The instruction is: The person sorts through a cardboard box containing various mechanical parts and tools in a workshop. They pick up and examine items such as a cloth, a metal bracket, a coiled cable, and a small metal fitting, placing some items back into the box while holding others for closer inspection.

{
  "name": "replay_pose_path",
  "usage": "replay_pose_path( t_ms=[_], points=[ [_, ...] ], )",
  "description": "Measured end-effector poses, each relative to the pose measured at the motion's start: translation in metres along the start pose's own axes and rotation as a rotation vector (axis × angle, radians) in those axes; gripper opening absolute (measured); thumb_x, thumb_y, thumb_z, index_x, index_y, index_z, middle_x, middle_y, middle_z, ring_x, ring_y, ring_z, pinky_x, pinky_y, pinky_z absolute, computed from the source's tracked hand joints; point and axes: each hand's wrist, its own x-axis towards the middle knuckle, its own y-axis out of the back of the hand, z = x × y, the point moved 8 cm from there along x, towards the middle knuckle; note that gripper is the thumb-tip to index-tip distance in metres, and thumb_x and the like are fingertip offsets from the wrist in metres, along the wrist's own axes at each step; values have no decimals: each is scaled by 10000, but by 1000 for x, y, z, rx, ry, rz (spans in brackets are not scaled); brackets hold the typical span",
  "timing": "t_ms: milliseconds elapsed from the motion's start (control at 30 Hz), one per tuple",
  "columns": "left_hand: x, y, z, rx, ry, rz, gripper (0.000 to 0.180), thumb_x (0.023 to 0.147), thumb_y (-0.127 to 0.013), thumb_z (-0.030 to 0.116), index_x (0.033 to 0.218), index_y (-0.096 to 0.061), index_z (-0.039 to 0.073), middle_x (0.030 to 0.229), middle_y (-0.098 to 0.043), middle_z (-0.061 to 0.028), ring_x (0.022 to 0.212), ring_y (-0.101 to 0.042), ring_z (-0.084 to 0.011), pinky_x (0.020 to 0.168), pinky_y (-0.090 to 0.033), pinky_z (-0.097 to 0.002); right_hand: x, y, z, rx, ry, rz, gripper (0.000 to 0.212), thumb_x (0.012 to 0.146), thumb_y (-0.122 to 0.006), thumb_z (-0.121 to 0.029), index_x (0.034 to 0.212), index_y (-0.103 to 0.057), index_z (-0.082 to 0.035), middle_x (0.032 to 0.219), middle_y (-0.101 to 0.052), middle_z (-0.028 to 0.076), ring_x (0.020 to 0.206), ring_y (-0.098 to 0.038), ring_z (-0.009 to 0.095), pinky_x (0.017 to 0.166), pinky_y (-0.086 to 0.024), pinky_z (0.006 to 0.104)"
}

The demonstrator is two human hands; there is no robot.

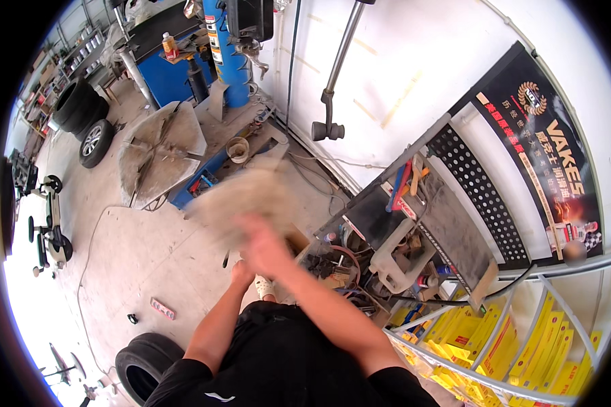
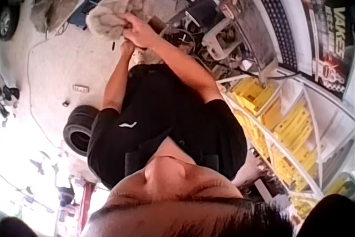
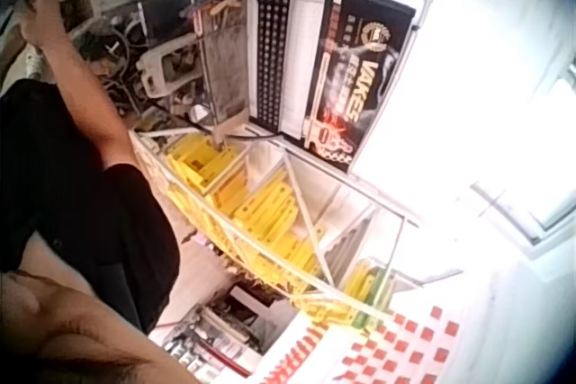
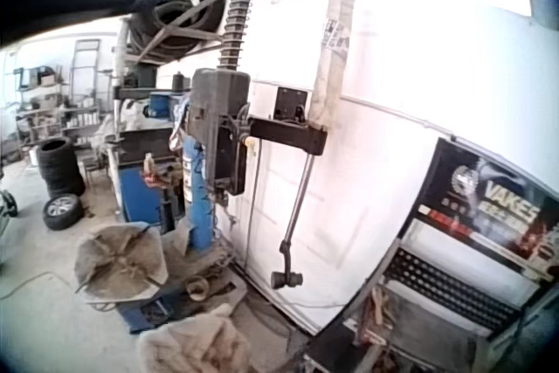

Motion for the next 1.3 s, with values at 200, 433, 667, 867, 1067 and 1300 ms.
replay_pose_path(
  t_ms=[200, 433, 667, 867, 1067, 1300],
  points=[
    [14, -12, 2, 62, -43, -7, 419, 866, -442, 372, 990, -664, 38, 1056, -601, -308, 1017, -573, -452, 890, -452, -494, -59, -101, -61, -180, 440, -700, 437, 781, -531, 25, 1174, -639, -132, 1478, -348, 145, 1222, -512, 308, 969, -443, 386],
    [2, 0, 13, -154, -58, 72, 508, 874, -440, 382, 956, -631, -81, 995, -623, -312, 1003, -579, -447, 865, -472, -474, -82, 69, 18, -402, -16, -135, 179, 804, -571, 18, 930, -692, -20, 961, -669, 96, 874, -650, 204, 796, -508, 291],
    [-9, 8, 41, -144, -148, 144, 508, 873, -461, 360, 846, -623, -121, 885, -618, -340, 899, -599, -472, 821, -474, -494, -111, 151, 55, -226, -204, 350, 162, 849, -587, -40, 981, -671, 4, 844, -677, 88, 727, -640, 142, 682, -504, 259],
    [-31, 5, 69, -83, -239, 177, 506, 870, -478, 343, 730, -617, -123, 785, -607, -340, 811, -606, -480, 766, -481, -508, -83, 137, 82, -337, -324, 194, 316, 847, -603, -123, 1118, -612, 40, 984, -681, 146, 896, -661, 201, 801, -506, 309],
    [-61, -1, 101, -162, -342, 154, 504, 875, -509, 323, 671, -598, -129, 683, -576, -339, 691, -599, -490, 679, -492, -515, -32, 149, 136, -620, -456, 342, 500, 764, -664, -265, 1149, -571, 40, 1116, -618, 262, 1060, -591, 393, 907, -467, 435],
    [-71, -10, 111, -145, -434, 164, 466, 871, -527, 289, 636, -585, -109, 676, -567, -343, 677, -591, -494, 653, -482, -527, -28, 166, 172, -675, -546, 374, 446, 717, -707, -263, 1047, -613, 21, 1083, -623, 268, 1053, -594, 391, 905, -479, 422]
  ],
)
